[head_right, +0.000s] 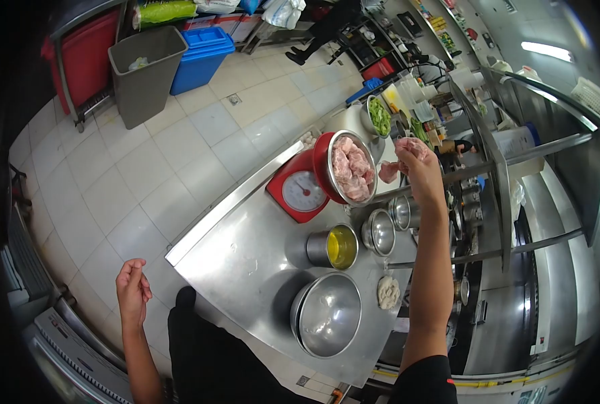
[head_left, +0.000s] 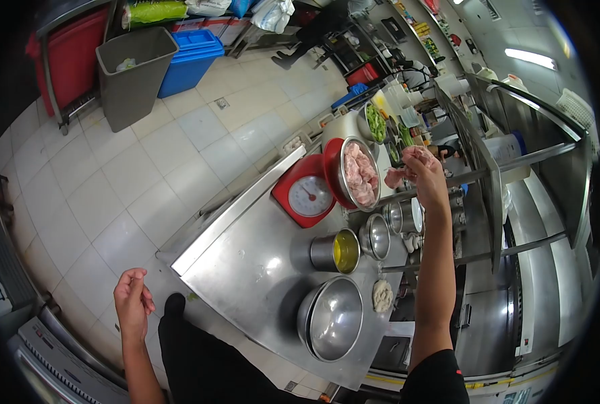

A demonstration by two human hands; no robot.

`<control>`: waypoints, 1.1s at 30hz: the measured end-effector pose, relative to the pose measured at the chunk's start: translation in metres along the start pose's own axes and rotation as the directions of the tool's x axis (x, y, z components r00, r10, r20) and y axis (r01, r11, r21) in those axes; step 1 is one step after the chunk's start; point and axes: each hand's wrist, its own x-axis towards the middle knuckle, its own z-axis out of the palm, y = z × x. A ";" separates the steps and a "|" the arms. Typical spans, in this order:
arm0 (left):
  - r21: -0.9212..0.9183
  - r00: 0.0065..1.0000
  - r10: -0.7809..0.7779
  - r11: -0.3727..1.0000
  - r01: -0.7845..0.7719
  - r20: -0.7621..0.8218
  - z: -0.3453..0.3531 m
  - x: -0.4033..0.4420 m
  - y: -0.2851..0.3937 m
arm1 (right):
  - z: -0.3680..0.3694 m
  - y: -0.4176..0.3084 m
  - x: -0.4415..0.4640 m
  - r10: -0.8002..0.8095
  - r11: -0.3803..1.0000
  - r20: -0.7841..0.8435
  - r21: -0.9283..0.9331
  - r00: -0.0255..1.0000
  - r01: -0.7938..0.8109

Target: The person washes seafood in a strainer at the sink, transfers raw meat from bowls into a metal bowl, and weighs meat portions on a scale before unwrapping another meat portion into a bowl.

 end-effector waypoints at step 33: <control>0.367 0.818 0.411 0.746 -0.556 0.403 0.137 -0.069 0.010 | -0.108 0.034 -0.148 0.120 0.442 0.236 0.857 0.964 -0.265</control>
